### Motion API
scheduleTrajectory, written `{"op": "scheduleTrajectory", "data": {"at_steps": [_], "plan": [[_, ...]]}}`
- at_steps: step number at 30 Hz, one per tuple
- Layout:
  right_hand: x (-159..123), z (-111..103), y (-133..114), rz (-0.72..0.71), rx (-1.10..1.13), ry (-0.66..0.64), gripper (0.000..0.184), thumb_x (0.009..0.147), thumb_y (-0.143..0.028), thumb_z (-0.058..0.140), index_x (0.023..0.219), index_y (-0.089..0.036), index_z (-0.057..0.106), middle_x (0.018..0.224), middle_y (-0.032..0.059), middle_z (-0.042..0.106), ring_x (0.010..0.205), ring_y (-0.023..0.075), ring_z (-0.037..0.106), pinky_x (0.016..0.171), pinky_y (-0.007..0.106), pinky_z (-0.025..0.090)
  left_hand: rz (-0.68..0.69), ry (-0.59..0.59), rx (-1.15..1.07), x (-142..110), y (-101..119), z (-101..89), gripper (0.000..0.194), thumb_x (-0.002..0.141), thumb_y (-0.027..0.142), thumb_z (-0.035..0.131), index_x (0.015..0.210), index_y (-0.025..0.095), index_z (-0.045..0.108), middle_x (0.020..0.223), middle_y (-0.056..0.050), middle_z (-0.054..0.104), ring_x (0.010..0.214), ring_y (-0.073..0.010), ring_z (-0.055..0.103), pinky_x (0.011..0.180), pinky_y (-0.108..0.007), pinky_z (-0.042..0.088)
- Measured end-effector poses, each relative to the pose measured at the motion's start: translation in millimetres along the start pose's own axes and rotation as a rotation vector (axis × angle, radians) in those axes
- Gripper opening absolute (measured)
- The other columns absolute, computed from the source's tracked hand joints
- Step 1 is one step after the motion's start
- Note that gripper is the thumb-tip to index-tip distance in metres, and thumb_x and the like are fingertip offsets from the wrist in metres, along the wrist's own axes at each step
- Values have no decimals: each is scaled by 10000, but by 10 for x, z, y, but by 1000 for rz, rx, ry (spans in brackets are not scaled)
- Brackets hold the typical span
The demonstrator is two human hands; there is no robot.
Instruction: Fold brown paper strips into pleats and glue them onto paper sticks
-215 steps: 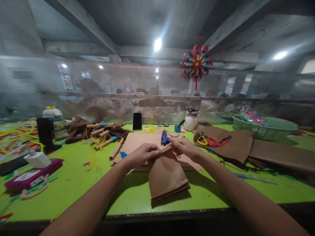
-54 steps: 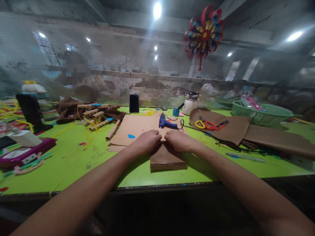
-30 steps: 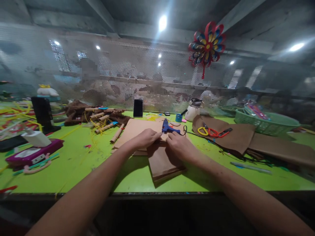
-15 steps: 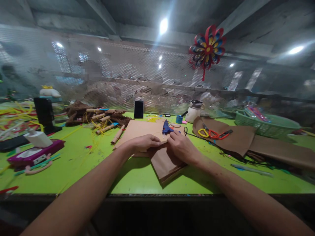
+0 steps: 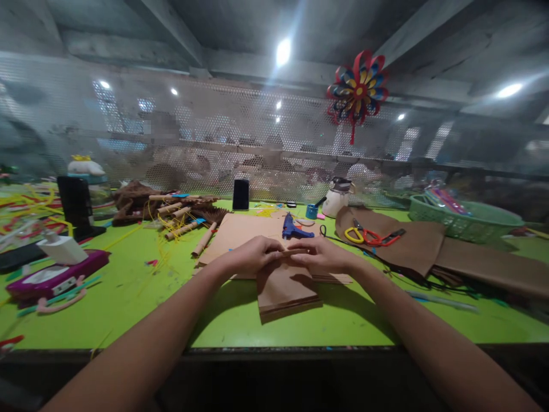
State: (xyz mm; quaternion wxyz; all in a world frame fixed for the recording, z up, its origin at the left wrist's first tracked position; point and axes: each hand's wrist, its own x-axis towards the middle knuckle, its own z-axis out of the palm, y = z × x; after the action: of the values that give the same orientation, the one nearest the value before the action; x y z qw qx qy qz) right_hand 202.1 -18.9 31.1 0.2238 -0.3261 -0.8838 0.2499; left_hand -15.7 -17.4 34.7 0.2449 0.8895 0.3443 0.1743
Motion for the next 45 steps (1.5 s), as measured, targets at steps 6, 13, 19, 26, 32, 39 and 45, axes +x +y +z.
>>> {"op": "scheduleTrajectory", "data": {"at_steps": [6,13,19,26,32,39,45], "plan": [[21,42,59,79,21,38,320,810,-392,505,783,-103,639,625,22,607,551,99,521,512,192,382,27,27,202,35,-26,99,307,860,327,372,937,162,620,824,-57,645,673,-145,518,591,-222,336],[-13,-24,70,-2,28,-16,392,836,-444,458,781,-100,637,567,19,580,464,74,464,474,183,363,75,30,216,42,-43,97,312,876,315,357,994,174,609,905,-71,648,725,-149,529,637,-228,343],[-5,-44,171,-8,24,24,383,814,-442,489,794,-93,646,583,13,565,492,76,456,473,180,355,42,49,195,2,25,56,394,893,413,295,886,159,596,781,-42,620,675,-138,502,600,-221,335],[-10,-91,79,-73,-49,26,278,814,-352,513,875,-126,664,790,49,656,717,137,557,670,227,421,7,80,291,17,28,98,346,891,387,298,887,176,573,803,-52,627,684,-154,525,598,-233,338],[-5,-53,62,-120,-51,8,283,847,-314,473,955,-129,657,843,49,656,764,142,560,680,223,418,8,87,417,42,-29,127,247,862,336,374,915,193,569,834,-59,644,697,-170,550,575,-230,326],[27,58,116,-140,-97,71,292,858,-308,458,904,-119,675,750,38,649,673,121,543,611,198,389,15,106,565,42,3,135,297,870,389,349,915,197,570,789,-62,646,674,-180,558,541,-233,303],[30,95,42,-153,-168,119,289,852,-317,469,822,-119,677,695,34,639,635,113,523,589,193,373,20,134,541,39,21,139,286,861,369,366,802,176,569,680,-51,610,583,-148,511,511,-231,262]]}}
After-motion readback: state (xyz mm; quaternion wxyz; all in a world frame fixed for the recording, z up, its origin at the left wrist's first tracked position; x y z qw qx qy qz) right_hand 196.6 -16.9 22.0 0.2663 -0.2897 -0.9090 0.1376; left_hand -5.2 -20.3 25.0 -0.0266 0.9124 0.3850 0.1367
